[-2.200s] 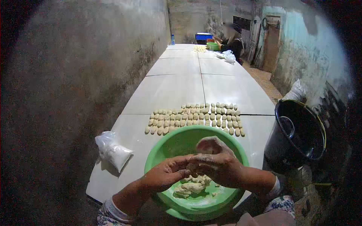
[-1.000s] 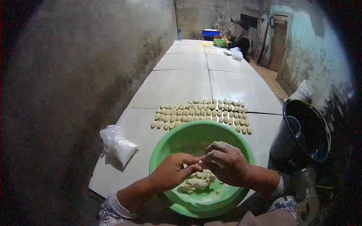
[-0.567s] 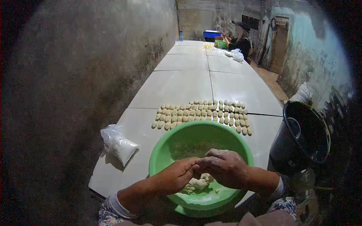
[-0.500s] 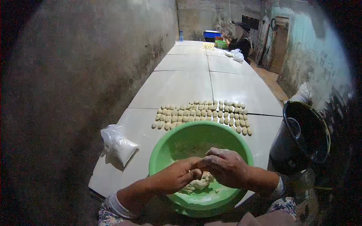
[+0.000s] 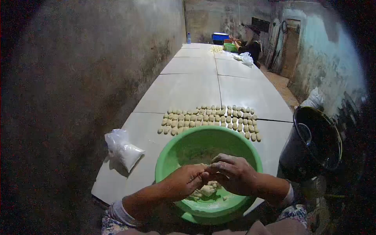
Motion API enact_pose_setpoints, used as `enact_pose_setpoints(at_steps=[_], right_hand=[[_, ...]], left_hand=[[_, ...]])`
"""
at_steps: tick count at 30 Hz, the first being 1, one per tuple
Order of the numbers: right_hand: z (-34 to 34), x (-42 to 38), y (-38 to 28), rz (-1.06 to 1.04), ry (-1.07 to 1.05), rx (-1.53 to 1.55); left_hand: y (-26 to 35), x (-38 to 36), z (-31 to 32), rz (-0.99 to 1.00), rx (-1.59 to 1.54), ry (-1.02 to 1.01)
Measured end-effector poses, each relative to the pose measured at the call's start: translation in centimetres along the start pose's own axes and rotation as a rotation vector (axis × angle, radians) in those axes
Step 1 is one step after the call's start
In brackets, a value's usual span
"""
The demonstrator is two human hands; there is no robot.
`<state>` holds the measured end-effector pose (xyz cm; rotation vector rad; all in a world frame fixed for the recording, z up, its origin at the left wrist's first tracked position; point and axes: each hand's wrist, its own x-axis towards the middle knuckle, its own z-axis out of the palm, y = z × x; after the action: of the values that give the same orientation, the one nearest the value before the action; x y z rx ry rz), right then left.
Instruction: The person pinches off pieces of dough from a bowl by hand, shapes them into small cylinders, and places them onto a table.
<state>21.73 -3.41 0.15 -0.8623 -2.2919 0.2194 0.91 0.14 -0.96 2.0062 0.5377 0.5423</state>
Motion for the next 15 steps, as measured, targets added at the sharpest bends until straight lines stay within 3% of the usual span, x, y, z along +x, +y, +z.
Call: enact_pose_setpoints(at_steps=[1, 2, 4, 5, 7, 8, 9, 11, 15], right_hand=[[0.2, -0.3, 0.2, 0.005, 0.007, -0.026], [-0.3, -0.4, 0.4, 0.060, -0.161, 0.027], [-0.5, -0.1, 0.1, 0.070, -0.180, 0.073], [-0.7, -0.1, -0.1, 0.078, -0.198, 0.121], [-1.9, 0.1, -0.2, 0.101, -0.246, 0.114], [-2.5, 0.2, -0.1, 0.120, -0.296, 0.106], [-2.9, 0.3, 0.2, 0.197, -0.290, 0.030], [-2.8, 0.5, 1.1, 0.184, -0.232, 0.089], [-2.1, 0.0, 1.2, 0.224, -0.168, 0.128]], left_hand=[[0.2, 0.0, -0.1, 0.000, -0.002, -0.002], [0.4, -0.2, -0.3, -0.016, 0.132, -0.013], [0.8, -0.2, -1.4, 0.005, 0.425, -0.058], [1.3, -0.4, -1.8, 0.006, 0.424, -0.063], [2.9, -1.1, -2.5, -0.202, 0.322, -0.012], [3.9, -1.5, -3.7, -0.218, 0.395, 0.097], [4.2, -1.8, -5.0, -0.134, 0.490, 0.183], [4.1, -2.0, -5.1, -0.010, 0.387, 0.211], [2.8, -1.2, -2.6, -0.051, 0.547, -0.002]])
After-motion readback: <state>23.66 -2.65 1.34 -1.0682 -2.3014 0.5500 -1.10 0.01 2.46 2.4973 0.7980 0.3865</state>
